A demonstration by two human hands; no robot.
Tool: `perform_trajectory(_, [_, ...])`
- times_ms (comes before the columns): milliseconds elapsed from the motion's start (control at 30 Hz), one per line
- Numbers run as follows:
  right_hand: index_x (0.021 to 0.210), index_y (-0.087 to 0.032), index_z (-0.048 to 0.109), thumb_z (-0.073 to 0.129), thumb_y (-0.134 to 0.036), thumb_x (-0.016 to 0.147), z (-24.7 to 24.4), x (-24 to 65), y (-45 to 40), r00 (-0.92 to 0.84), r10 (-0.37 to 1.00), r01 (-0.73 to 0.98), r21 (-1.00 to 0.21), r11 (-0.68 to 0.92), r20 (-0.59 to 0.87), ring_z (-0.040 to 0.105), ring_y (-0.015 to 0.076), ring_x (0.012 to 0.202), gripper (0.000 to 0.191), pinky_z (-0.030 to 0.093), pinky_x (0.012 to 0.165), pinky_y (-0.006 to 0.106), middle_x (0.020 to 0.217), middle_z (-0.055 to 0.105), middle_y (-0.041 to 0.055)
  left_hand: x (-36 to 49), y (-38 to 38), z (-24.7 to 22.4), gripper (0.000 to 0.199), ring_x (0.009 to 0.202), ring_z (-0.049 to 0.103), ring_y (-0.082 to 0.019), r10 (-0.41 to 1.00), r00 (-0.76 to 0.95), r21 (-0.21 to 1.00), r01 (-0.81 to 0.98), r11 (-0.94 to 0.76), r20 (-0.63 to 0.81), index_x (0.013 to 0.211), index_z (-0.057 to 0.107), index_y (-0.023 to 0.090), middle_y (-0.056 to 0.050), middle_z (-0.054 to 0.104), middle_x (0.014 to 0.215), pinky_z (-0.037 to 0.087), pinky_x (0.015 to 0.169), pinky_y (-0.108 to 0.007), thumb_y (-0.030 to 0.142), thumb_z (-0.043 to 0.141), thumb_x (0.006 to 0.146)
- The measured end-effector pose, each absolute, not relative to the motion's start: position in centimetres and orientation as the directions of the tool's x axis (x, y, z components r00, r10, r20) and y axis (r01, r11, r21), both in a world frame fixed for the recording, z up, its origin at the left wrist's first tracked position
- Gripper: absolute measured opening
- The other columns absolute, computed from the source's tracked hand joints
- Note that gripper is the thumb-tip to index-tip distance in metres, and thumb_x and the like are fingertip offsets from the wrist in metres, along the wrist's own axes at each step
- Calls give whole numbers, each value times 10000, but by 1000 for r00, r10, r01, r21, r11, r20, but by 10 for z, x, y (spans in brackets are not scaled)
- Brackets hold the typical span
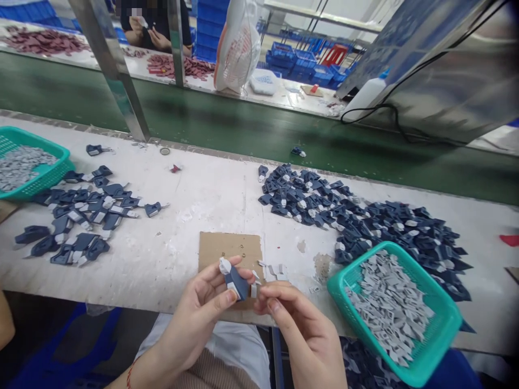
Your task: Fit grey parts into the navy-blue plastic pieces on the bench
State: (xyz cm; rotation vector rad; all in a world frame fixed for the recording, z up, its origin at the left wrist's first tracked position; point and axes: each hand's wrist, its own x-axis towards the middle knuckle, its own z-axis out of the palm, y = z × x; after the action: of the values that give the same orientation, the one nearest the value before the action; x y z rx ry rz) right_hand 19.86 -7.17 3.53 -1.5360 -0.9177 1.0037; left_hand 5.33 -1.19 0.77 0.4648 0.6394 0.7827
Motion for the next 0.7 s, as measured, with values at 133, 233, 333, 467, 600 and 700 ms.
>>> perform_trajectory(133, [867, -259, 704, 624, -418, 870, 41, 228, -86, 527, 846, 238, -941, -240, -83, 651, 166, 771, 178, 565, 748, 257, 886, 684, 37, 49, -5, 13, 466, 1143, 643, -207, 776, 481, 660, -433, 614, -407, 1244, 644, 233, -66, 724, 1156, 515, 958, -257, 275, 767, 797])
perform_trajectory(233, [929, -268, 696, 619, -512, 828, 45, 273, -99, 722, 692, 394, -819, -417, -5, 660, 230, 927, 275, 546, 852, 324, 1025, 702, 49, 41, 9, 18, 597, 1123, 649, -229, 842, 375, 796, -325, 511, -388, 1323, 570, 191, -89, 732, 1122, 534, 944, -286, 332, 773, 780])
perform_trajectory(333, [942, -270, 711, 511, -592, 792, 43, 329, -109, 801, 599, 495, -577, -650, 13, 671, 290, 927, 408, 562, 681, 362, 1057, 710, 68, 34, 32, 18, 658, 1140, 645, -244, 918, 258, 918, -181, 352, -301, 1346, 527, 190, -90, 734, 1124, 500, 1033, -347, 378, 772, 765])
perform_trajectory(467, [1027, -214, 699, 368, -512, 831, 28, 384, -113, 711, 702, 654, -338, -677, -28, 678, 272, 818, 487, 545, 613, 375, 1073, 699, 112, 33, 71, 11, 702, 1136, 649, -285, 948, 223, 972, -7, 235, -228, 1290, 520, 209, -107, 745, 1100, 474, 1068, -443, 462, 794, 696])
perform_trajectory(600, [1064, -180, 690, 376, -416, 850, 12, 404, -109, 604, 794, 750, -285, -596, -71, 653, 294, 947, 448, 546, 741, 411, 1104, 681, 126, 37, 109, 4, 623, 1184, 612, -333, 943, 263, 968, 194, 156, -205, 1149, 554, 195, -160, 710, 1176, 459, 1069, -486, 530, 753, 662])
perform_trajectory(700, [1027, -166, 692, 371, -366, 867, 5, 410, -106, 535, 839, 805, -241, -541, -97, 633, 311, 993, 411, 532, 766, 429, 1095, 661, 142, 33, 132, -2, 580, 1197, 594, -350, 964, 235, 902, 432, 9, -123, 1130, 592, 184, -174, 658, 1262, 454, 1065, -499, 539, 677, 679])
